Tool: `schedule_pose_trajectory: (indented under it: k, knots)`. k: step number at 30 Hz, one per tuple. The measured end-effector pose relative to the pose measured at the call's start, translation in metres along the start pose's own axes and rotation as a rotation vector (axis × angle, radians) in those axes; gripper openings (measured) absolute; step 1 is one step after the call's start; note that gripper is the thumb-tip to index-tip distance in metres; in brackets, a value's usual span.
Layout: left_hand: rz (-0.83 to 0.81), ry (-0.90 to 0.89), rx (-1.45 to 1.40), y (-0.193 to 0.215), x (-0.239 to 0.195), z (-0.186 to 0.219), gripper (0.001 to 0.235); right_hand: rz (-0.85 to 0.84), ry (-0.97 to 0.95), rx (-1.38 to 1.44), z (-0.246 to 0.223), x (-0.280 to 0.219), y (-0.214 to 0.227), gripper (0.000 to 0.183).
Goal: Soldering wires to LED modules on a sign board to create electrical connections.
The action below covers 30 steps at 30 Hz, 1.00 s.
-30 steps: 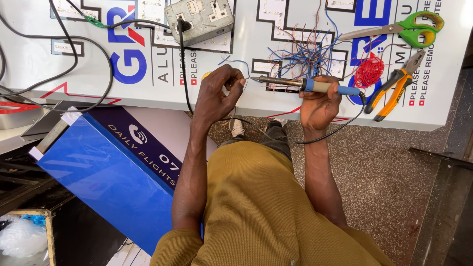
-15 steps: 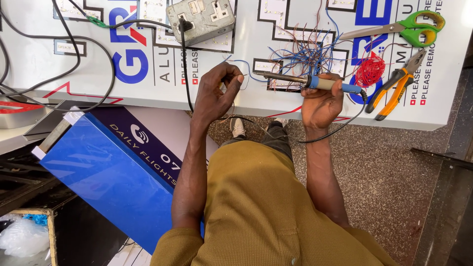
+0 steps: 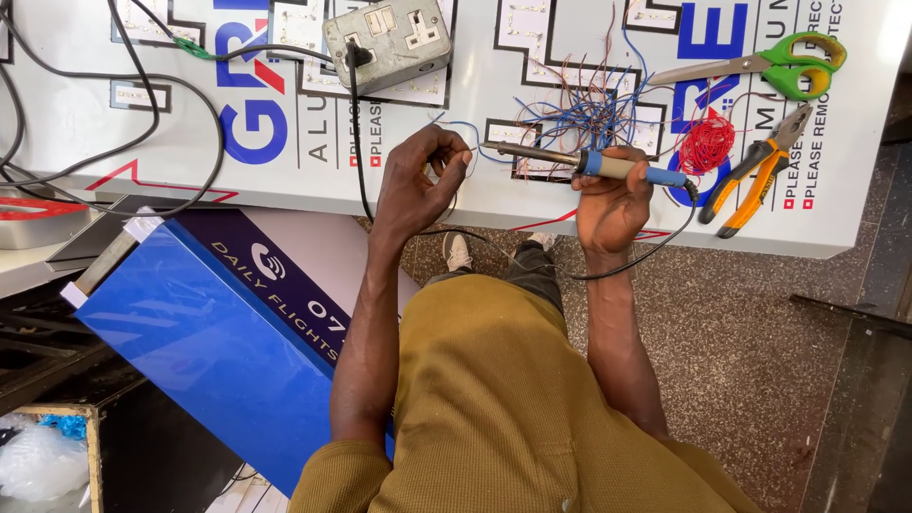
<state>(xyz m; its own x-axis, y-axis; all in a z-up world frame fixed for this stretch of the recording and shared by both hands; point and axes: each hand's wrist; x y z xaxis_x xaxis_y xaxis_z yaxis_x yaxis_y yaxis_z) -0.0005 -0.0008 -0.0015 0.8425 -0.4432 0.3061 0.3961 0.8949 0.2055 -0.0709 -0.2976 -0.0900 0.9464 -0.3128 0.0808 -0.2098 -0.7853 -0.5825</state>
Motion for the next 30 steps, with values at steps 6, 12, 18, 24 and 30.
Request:
schedule_pose_trajectory:
  k: [6,12,18,24,30]
  knots:
    - [0.015,-0.011,-0.001,0.0,-0.001,0.002,0.002,0.011,0.029,-0.002,0.0,0.002,0.002,0.048]
    - [0.022,0.011,-0.018,0.0,-0.002,0.002,0.006,-0.003,0.004,0.065,0.003,0.002,0.01,0.048]
    - [0.047,0.026,-0.068,0.006,-0.003,0.005,0.01,-0.014,-0.039,0.053,-0.015,0.003,0.006,0.049]
    - [0.113,0.033,-0.073,0.017,-0.002,0.021,0.013,-0.019,-0.076,0.155,-0.071,0.025,0.022,0.048]
    - [0.195,0.023,0.012,0.019,0.024,0.05,0.016,0.007,-0.007,0.296,-0.095,0.053,0.008,0.045]
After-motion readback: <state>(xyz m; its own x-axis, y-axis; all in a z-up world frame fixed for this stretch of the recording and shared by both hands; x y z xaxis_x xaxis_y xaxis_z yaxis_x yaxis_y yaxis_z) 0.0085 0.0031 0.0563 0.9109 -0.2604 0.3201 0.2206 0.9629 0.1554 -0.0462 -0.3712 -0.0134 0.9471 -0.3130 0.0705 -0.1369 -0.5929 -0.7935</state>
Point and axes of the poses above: each hand's wrist, its own x-axis towards the middle knuckle, its own y-axis out of the back of the hand, z = x × y, and after that the axes turned 11 degrees about -z, right-handed
